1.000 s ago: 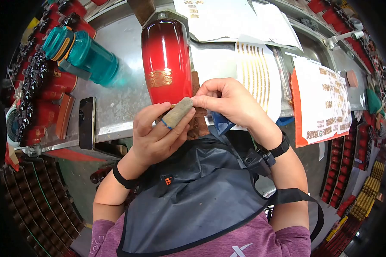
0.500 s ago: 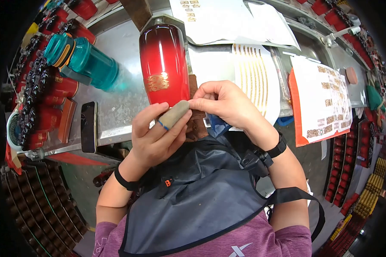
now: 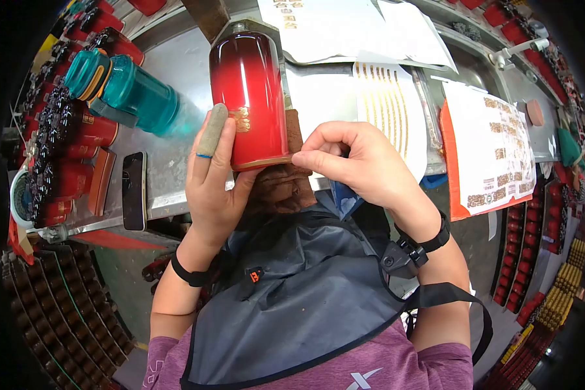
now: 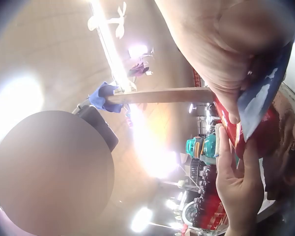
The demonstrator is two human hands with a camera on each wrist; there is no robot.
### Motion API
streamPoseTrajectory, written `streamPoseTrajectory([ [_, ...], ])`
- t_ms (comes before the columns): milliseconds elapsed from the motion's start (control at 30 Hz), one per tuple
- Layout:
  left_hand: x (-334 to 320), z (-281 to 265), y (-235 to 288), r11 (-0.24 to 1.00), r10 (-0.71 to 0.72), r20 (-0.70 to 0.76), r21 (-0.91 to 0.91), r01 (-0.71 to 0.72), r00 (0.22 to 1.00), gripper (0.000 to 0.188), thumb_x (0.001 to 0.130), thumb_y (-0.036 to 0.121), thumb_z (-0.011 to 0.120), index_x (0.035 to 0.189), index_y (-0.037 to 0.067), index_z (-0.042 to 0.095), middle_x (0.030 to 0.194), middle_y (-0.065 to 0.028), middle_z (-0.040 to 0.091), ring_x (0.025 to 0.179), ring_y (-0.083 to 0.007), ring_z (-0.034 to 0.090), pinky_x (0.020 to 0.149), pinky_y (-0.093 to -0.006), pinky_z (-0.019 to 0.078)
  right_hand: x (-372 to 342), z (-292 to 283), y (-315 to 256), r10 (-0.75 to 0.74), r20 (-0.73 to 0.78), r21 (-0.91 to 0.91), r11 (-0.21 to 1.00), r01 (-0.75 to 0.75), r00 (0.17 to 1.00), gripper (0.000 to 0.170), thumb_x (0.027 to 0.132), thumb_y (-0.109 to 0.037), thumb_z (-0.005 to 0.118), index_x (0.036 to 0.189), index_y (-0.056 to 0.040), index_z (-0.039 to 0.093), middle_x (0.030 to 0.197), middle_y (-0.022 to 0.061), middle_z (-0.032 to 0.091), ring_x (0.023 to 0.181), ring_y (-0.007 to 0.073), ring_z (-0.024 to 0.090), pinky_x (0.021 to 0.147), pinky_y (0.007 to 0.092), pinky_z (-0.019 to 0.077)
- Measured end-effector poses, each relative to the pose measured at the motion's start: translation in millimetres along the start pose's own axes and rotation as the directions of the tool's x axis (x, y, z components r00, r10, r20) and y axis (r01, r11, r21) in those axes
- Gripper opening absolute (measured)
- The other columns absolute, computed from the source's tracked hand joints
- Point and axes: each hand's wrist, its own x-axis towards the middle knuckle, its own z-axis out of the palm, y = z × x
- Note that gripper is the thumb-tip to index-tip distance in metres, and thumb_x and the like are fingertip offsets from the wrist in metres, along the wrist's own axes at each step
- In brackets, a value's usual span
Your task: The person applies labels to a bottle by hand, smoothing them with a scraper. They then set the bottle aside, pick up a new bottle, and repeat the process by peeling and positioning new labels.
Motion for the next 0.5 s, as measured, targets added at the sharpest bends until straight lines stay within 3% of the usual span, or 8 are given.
streamPoseTrajectory([
  [500, -13, 7, -9, 0.988, -0.071, -0.027, -0.141, 0.066, 0.997, 0.072, 0.081, 0.014, 0.077, 0.144, 0.001, 0.046, 0.145, -0.0237, 0.046, 0.130, -0.0405, 0.050, 0.104, -0.0436, 0.0467, 12, 2, 11, -0.033, 0.019, 0.009, 0.999, 0.033, 0.999, 0.016, 0.089, -0.018, 0.074, 0.087, -0.0030, 0.071, 0.062, -0.0082, 0.051, 0.058, 0.0011, 0.041, 0.053, 0.0198, 0.0332],
])
